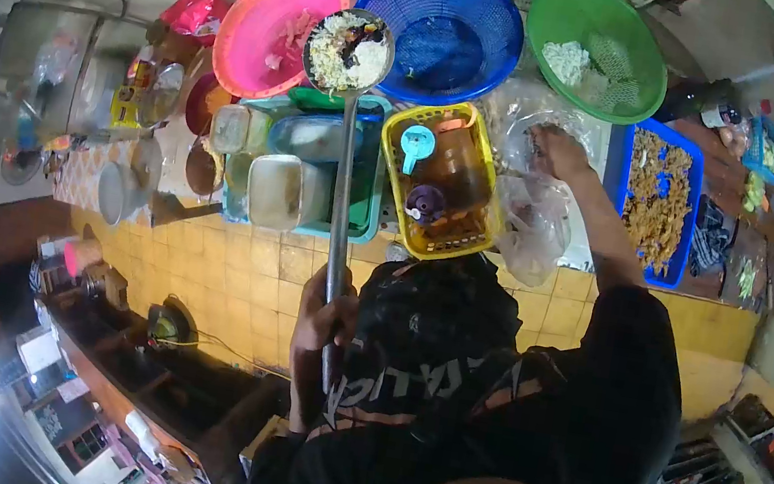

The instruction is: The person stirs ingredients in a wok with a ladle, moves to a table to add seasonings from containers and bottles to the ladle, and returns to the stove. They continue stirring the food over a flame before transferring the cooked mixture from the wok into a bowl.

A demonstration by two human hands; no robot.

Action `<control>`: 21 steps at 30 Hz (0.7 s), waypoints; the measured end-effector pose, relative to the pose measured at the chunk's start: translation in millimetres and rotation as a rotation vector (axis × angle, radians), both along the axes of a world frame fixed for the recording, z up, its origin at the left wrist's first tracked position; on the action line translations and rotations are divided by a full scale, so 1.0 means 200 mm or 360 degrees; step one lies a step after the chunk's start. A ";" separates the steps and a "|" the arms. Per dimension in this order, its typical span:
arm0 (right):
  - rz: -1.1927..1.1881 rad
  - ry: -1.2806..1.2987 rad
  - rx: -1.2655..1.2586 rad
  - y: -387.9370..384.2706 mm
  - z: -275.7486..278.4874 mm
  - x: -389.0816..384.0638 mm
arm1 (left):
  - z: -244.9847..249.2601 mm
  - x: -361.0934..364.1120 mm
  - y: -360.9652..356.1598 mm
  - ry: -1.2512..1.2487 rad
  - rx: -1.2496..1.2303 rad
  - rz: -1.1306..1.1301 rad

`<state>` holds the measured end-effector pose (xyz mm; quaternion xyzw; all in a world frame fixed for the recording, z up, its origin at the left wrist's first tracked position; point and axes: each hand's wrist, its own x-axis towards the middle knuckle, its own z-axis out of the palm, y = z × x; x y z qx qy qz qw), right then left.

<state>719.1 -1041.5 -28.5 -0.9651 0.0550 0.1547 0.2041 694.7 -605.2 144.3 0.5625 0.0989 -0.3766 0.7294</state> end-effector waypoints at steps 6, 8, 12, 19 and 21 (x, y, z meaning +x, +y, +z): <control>0.0350 0.0289 -0.0357 0.02 -0.09 0.11 | -0.02 -0.05 0.04 -0.0006 -0.0105 0.0074; 0.0222 0.0162 -0.0222 0.03 -0.12 0.07 | -0.01 -0.05 0.04 0.0009 -0.0123 0.0085; 0.0240 0.0100 -0.0174 -0.01 -0.30 0.08 | 0.01 -0.08 0.02 0.0033 0.0021 0.0012; -0.0715 0.0026 0.1185 -0.11 -0.54 0.13 | -0.06 -0.15 0.03 0.0032 0.0043 -0.0039; -0.0099 -0.0185 0.0195 -0.12 -0.44 0.16 | -0.07 -0.16 0.04 0.0032 -0.0075 -0.0043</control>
